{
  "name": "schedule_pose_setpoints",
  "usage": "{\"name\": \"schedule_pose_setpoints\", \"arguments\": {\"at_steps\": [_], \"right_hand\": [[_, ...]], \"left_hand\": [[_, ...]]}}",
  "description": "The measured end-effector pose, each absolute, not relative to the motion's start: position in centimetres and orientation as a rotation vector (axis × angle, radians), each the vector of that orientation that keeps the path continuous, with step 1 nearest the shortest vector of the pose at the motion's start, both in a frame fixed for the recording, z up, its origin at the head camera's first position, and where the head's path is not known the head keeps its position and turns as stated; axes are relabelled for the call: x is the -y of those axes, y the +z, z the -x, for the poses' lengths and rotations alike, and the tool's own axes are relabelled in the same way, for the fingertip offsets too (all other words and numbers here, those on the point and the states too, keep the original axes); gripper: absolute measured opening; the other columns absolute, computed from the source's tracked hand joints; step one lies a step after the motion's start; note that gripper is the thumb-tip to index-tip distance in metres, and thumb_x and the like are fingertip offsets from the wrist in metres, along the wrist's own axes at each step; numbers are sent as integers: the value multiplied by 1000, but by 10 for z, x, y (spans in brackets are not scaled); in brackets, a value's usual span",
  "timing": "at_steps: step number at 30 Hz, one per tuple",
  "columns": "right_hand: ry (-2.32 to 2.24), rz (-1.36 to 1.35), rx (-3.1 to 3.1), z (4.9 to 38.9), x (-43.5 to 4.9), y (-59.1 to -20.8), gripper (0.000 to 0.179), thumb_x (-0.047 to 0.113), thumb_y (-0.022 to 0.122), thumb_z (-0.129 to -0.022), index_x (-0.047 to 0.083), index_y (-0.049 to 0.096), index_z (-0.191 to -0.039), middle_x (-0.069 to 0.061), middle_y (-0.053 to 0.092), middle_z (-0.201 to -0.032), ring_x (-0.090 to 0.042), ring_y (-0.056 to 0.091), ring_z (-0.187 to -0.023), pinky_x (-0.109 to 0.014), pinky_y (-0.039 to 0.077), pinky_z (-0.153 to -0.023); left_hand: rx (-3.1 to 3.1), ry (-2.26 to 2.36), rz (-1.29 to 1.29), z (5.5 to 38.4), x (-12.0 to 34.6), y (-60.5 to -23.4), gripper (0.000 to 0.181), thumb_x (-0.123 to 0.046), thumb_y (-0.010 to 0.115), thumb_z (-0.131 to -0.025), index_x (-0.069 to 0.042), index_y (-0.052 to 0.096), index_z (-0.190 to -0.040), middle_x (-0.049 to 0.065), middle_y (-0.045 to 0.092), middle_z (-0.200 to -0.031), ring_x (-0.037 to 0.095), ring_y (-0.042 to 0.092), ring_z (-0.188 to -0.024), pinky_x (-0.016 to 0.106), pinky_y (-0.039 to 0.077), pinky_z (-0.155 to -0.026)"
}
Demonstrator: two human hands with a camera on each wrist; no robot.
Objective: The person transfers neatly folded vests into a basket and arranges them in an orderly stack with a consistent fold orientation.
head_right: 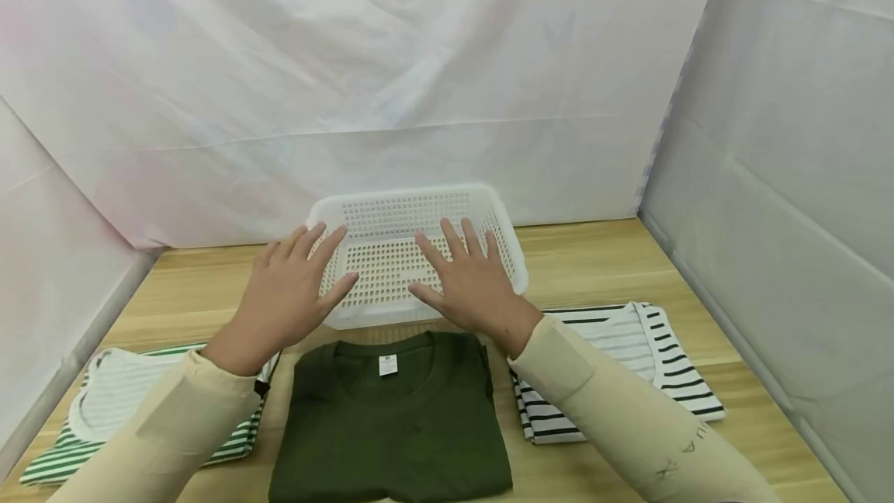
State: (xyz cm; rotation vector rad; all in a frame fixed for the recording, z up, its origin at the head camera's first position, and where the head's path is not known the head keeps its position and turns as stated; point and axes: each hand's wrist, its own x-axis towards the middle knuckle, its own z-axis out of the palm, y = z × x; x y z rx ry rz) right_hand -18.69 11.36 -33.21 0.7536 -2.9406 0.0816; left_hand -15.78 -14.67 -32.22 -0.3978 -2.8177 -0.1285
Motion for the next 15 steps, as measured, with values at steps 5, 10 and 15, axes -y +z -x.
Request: {"name": "schedule_pose_setpoints", "arguments": {"at_steps": [5,10,15], "right_hand": [[113,-869,2791,161,-115,-335,69,58,51,-99,26,33,-157,-16,28,-163,-42,24,-151,-63,27,-117],[195,-1030,2712,123,-117,-342,64,52,57,-98,24,43,-153,-15,36,-160,-40,32,-148,-57,37,-113],[206,-1132,2820,97,-122,-356,64,54,57,-98,24,43,-153,-11,32,-162,-37,30,-149,-56,40,-111]], "left_hand": [[2568,-169,576,136,139,-325,50,-40,64,-96,-14,59,-138,13,64,-129,36,61,-117,56,51,-89],[2456,-248,722,108,133,-333,35,-33,72,-90,-14,70,-118,8,71,-111,30,67,-103,49,54,-80],[2556,-276,783,85,133,-350,32,-34,75,-88,-17,72,-115,2,71,-108,24,68,-101,46,55,-85]]}}
